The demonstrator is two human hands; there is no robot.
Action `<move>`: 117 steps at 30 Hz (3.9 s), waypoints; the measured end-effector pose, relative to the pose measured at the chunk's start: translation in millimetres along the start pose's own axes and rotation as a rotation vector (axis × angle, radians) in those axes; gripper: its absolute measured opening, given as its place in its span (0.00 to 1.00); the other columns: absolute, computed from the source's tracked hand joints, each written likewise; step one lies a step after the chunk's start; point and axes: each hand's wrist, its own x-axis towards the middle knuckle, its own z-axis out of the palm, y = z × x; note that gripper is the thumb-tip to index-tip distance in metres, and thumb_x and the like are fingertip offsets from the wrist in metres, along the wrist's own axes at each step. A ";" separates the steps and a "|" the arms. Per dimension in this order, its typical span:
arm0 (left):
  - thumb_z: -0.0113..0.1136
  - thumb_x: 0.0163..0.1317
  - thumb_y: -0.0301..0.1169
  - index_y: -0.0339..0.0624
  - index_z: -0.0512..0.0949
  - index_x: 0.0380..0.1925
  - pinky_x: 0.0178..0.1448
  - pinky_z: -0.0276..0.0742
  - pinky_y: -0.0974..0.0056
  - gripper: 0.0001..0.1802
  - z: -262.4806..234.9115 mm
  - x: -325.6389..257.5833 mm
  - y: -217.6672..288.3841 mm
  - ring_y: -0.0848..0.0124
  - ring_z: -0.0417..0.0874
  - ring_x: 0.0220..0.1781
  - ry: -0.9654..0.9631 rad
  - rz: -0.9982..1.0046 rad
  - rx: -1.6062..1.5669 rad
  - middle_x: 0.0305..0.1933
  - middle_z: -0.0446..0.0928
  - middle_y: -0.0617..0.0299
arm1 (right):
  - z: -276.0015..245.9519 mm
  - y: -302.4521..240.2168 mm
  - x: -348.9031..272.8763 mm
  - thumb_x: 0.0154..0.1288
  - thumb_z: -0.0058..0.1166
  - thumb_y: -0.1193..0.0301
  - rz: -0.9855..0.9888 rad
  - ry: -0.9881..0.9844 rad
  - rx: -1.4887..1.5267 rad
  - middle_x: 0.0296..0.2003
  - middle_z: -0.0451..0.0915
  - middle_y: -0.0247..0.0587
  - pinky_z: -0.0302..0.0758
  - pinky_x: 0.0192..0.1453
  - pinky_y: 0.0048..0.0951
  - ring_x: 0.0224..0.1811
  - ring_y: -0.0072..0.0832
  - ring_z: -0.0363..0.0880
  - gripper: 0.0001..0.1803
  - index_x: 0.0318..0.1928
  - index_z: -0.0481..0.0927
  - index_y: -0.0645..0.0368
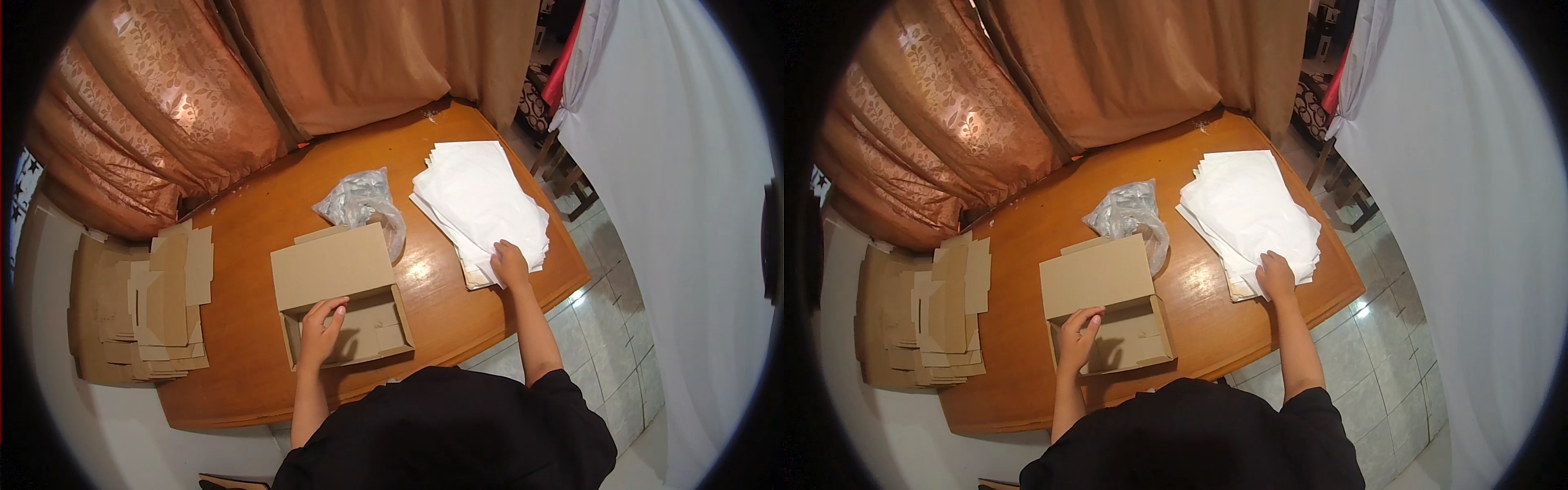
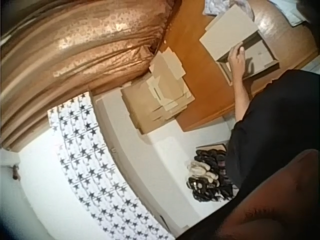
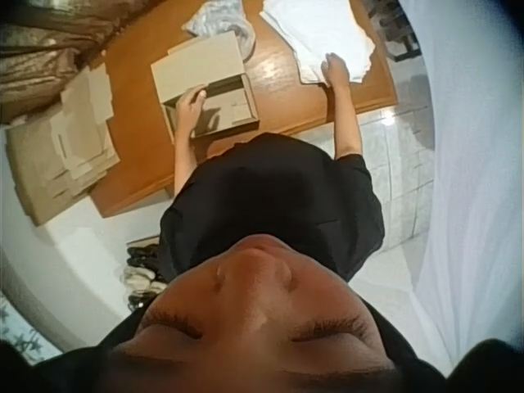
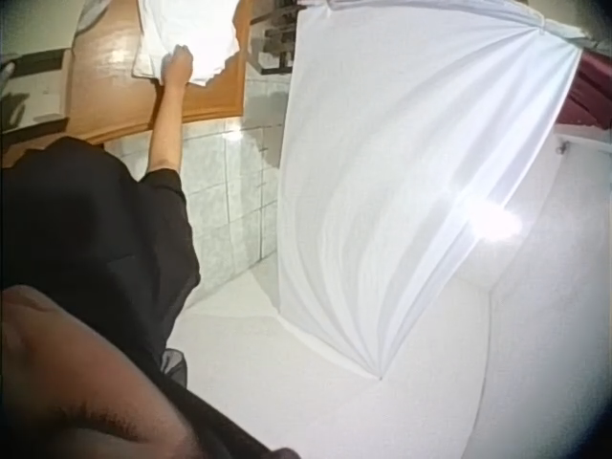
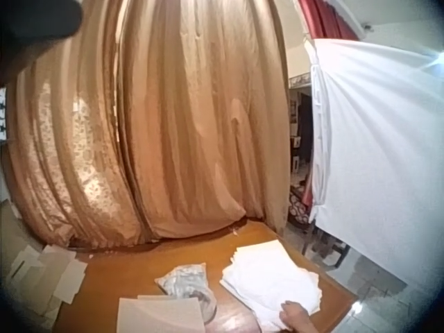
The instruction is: Folding flat cardboard sheets into boxes for shoes and placing them on a shelf.
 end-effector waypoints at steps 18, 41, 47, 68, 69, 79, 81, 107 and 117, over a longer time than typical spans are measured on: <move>0.54 0.61 0.30 0.40 0.79 0.39 0.50 0.71 0.61 0.10 42.8 33.5 31.6 0.60 0.79 0.43 -0.293 0.241 0.037 0.39 0.80 0.55 | -11.5 9.8 -19.5 0.54 0.48 0.79 -0.189 0.062 0.147 0.42 0.77 0.46 0.72 0.51 0.37 0.50 0.43 0.73 0.13 0.42 0.77 0.60; 0.59 0.50 0.28 0.51 0.79 0.39 0.60 0.63 0.50 0.14 108.7 17.1 126.8 0.73 0.81 0.37 -0.152 1.032 0.416 0.32 0.80 0.70 | -173.8 -160.2 -140.6 0.45 0.65 0.65 -0.447 0.629 0.077 0.44 0.78 0.19 0.18 0.67 0.55 0.64 0.34 0.60 0.06 0.28 0.84 0.39; 0.60 0.49 0.26 0.51 0.82 0.33 0.53 0.69 0.56 0.10 61.3 -3.3 152.0 0.74 0.80 0.27 0.089 1.074 0.473 0.25 0.80 0.70 | -200.7 -135.1 -164.4 0.45 0.65 0.69 -0.247 0.677 0.064 0.42 0.78 0.27 0.20 0.69 0.46 0.64 0.34 0.59 0.06 0.28 0.85 0.43; 0.65 0.57 0.32 0.32 0.78 0.22 0.23 0.62 0.72 0.13 -97.2 -233.1 112.2 0.80 0.68 0.19 0.517 0.315 -0.150 0.14 0.70 0.67 | -147.8 -252.4 -272.6 0.62 0.58 0.68 -0.151 -0.167 1.082 0.18 0.72 0.30 0.64 0.30 0.23 0.23 0.18 0.66 0.15 0.23 0.76 0.64; 0.65 0.57 0.32 0.32 0.78 0.22 0.23 0.62 0.72 0.13 -99.0 -242.5 106.1 0.80 0.68 0.19 0.529 0.302 -0.149 0.14 0.70 0.67 | -144.0 -254.3 -282.7 0.62 0.58 0.68 -0.156 -0.185 1.079 0.18 0.72 0.30 0.64 0.30 0.23 0.23 0.18 0.66 0.15 0.23 0.76 0.64; 0.67 0.54 0.45 0.34 0.62 0.11 0.19 0.52 0.64 0.30 -70.9 -280.2 1.6 0.74 0.53 0.16 0.649 0.023 0.193 0.10 0.55 0.61 | -77.0 -235.1 -333.0 0.59 0.59 0.62 -0.215 0.026 0.734 0.22 0.74 0.33 0.64 0.40 0.32 0.29 0.28 0.71 0.15 0.23 0.78 0.60; 0.65 0.56 0.45 0.33 0.64 0.13 0.21 0.53 0.67 0.29 -64.5 -275.6 -20.8 0.78 0.55 0.18 0.549 -0.102 0.076 0.11 0.57 0.68 | -59.3 -232.8 -333.2 0.58 0.59 0.62 -0.213 0.062 0.669 0.25 0.76 0.35 0.62 0.44 0.33 0.34 0.31 0.72 0.13 0.25 0.79 0.59; 0.64 0.53 0.43 0.41 0.81 0.26 0.57 0.57 0.55 0.15 -61.1 15.3 -89.0 0.60 0.72 0.50 0.426 0.017 0.582 0.40 0.77 0.57 | 15.8 -235.9 -76.0 0.57 0.58 0.59 -0.187 0.140 0.270 0.36 0.75 0.36 0.52 0.59 0.49 0.48 0.36 0.67 0.14 0.25 0.80 0.56; 0.63 0.55 0.35 0.35 0.77 0.28 0.41 0.72 0.62 0.13 -85.1 6.0 -145.8 0.64 0.78 0.38 0.384 -0.318 0.030 0.31 0.78 0.53 | 54.6 -266.8 -76.8 0.53 0.60 0.74 -0.139 0.068 0.739 0.37 0.67 0.45 0.68 0.45 0.30 0.41 0.36 0.68 0.07 0.27 0.77 0.65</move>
